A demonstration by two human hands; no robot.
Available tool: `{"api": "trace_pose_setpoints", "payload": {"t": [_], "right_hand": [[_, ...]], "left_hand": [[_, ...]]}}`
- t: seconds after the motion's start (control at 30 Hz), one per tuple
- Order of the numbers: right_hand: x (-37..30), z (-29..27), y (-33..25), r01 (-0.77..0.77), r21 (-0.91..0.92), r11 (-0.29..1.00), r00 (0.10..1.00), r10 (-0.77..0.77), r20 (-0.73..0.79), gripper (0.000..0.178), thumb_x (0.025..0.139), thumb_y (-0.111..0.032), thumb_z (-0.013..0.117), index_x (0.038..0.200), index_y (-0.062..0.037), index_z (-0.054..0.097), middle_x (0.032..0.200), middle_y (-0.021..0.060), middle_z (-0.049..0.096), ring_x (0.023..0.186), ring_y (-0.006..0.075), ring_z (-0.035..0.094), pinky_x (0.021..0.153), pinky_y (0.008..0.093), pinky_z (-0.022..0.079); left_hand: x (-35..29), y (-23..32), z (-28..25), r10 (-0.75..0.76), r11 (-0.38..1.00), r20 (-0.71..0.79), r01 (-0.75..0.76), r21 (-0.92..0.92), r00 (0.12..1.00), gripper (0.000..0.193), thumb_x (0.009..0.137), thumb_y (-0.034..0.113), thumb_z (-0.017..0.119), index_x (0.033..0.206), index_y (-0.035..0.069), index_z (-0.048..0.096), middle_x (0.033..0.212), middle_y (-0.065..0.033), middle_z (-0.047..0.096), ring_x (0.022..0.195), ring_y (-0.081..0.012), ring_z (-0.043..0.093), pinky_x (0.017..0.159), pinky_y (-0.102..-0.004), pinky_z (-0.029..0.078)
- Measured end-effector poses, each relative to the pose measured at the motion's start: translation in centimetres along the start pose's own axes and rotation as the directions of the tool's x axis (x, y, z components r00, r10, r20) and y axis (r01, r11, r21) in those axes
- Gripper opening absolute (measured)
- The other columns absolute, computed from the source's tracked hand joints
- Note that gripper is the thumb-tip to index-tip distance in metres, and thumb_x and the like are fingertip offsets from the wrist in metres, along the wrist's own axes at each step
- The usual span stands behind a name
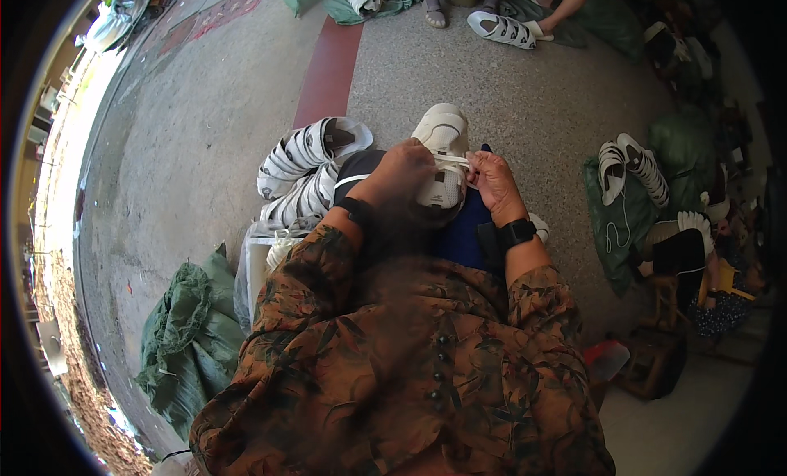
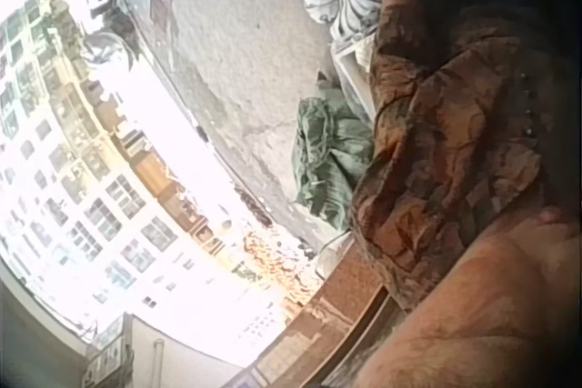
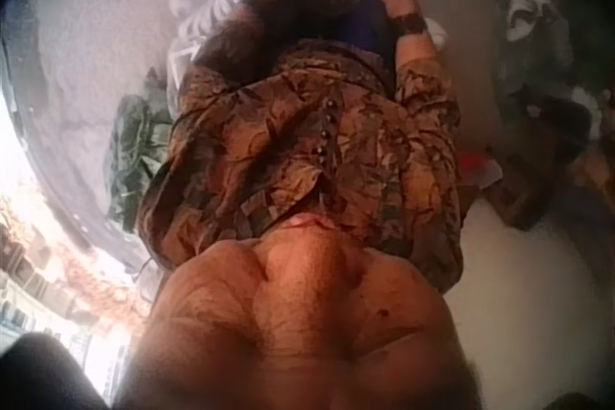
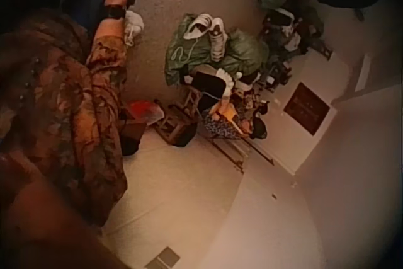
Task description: The person sits on the floor and laces a white sneaker by hand, threading the laces through the eyelets and pulling them tight. They handle the laces and the shoe repeatedly, adjusting the fit and securing the laces.
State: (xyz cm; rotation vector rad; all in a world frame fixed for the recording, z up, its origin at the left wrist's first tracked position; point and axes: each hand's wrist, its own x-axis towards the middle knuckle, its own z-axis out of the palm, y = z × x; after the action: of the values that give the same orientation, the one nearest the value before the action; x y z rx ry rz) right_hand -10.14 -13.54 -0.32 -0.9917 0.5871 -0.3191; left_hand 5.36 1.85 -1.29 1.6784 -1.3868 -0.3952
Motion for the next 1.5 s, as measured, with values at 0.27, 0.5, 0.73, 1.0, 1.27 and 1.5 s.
{"api": "trace_pose_setpoints", "payload": {"t": [0.27,0.5,0.73,1.0,1.27,1.5], "right_hand": [[-0.4,-0.6,0.1,0.015,-0.019,1.0,0.998,-0.014,0.064,0.008,0.08,-0.004,0.063,0.077,-0.0073,0.057,0.071,-0.001,0.057,0.063,0.0065,0.05,0.062,0.0201,0.041],[-0.8,-0.8,0.9,0.114,-0.244,0.963,0.982,-0.146,-0.12,0.007,0.077,0.002,0.061,0.076,-0.004,0.057,0.066,0.0005,0.056,0.053,0.0065,0.047,0.051,0.0195,0.039],[1.2,0.7,1.3,0.207,-0.157,0.966,0.969,-0.225,-0.106,0.008,0.077,0.002,0.059,0.075,-0.0051,0.058,0.067,-0.0015,0.055,0.058,0.0068,0.047,0.058,0.0201,0.039],[0.6,-0.5,1.2,0.038,0.187,0.982,0.996,-0.023,-0.081,0.008,0.087,-0.009,0.056,0.083,-0.0027,0.059,0.076,0.0055,0.059,0.066,0.0132,0.053,0.066,0.0247,0.045],[0.0,-1.8,1.3,0.165,-0.457,0.874,0.986,-0.159,0.053,0.008,0.086,-0.011,0.057,0.088,-0.0033,0.057,0.078,0.0053,0.06,0.066,0.0126,0.053,0.066,0.0244,0.044],[-2.0,0.3,1.1,0.249,-0.698,0.671,0.923,-0.384,-0.04,0.017,0.077,0.001,0.059,0.093,-0.0045,0.056,0.066,0.0003,0.053,0.054,0.0087,0.047,0.049,0.0236,0.036]], "left_hand": [[0.8,1.6,-0.7,-0.45,0.806,0.12,0.461,-0.371,0.885,0.027,0.082,0.024,0.058,0.082,-0.003,0.062,0.078,-0.0132,0.06,0.073,-0.0212,0.06,0.066,-0.0322,0.047],[1.4,-0.3,1.6,-0.396,0.898,0.011,0.39,-0.203,0.918,0.03,0.082,0.028,0.062,0.079,-0.002,0.062,0.07,-0.0096,0.06,0.07,-0.0163,0.057,0.064,-0.0323,0.047],[0.3,-1.0,0.4,-0.308,0.944,-0.071,0.296,-0.146,0.949,0.031,0.08,0.026,0.056,0.078,-0.004,0.061,0.076,-0.0156,0.06,0.07,-0.0228,0.06,0.065,-0.0334,0.047],[1.2,-0.4,0.7,-0.427,0.895,-0.081,0.408,-0.178,0.901,0.029,0.072,0.021,0.055,0.075,-0.008,0.062,0.077,-0.0252,0.06,0.073,-0.0362,0.061,0.067,-0.0426,0.048],[0.3,0.1,1.0,-0.294,0.931,-0.18,0.323,0.167,0.939,0.029,0.078,0.022,0.057,0.083,-0.006,0.06,0.088,-0.0243,0.063,0.079,-0.0386,0.062,0.072,-0.0438,0.049],[-0.8,3.5,0.0,-0.431,0.864,-0.191,0.464,0.195,0.882,0.031,0.082,0.025,0.06,0.096,-0.002,0.056,0.086,-0.0225,0.064,0.08,-0.0377,0.063,0.072,-0.0429,0.049]]}}
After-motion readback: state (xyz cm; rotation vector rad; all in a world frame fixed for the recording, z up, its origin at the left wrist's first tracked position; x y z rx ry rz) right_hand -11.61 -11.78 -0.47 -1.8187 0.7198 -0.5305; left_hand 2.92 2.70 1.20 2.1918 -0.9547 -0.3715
